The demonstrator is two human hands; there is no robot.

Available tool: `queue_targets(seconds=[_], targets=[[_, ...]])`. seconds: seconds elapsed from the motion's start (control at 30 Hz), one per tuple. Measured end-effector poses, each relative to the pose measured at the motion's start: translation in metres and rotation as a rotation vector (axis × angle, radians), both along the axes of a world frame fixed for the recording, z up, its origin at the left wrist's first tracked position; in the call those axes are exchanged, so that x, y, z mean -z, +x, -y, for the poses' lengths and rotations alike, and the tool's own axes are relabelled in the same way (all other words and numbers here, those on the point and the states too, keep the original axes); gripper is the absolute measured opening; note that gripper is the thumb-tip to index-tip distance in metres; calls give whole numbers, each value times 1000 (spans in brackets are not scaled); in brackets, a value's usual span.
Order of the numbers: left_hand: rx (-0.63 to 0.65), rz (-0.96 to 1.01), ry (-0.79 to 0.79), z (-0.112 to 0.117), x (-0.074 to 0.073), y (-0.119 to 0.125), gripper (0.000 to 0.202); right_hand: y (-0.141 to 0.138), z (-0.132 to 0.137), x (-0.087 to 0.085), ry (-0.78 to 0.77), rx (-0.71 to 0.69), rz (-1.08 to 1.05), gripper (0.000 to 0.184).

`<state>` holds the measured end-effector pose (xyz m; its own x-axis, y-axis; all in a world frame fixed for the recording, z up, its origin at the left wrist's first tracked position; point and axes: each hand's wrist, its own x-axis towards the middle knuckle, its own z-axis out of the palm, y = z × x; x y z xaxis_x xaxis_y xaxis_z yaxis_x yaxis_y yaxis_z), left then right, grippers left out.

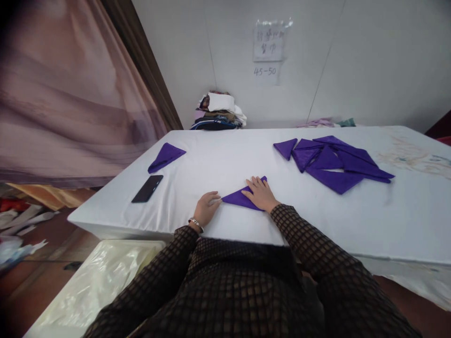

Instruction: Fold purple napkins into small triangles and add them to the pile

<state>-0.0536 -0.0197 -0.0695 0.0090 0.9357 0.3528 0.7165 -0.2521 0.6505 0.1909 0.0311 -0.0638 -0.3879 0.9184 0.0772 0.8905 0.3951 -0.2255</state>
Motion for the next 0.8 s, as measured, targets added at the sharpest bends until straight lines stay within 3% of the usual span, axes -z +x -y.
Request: queue_targets(seconds=[0.23,0.43,0.8], targets=[[-26,-9,-90,0,-9,16,6,4,3,-5,30,-53,-1,69],[2,-173,-171,5,-11,15,12,6,5,-4,75,-66,1,66],[24,-330,-175,12,-16,18,14,7,5,0,48,-69,35,65]])
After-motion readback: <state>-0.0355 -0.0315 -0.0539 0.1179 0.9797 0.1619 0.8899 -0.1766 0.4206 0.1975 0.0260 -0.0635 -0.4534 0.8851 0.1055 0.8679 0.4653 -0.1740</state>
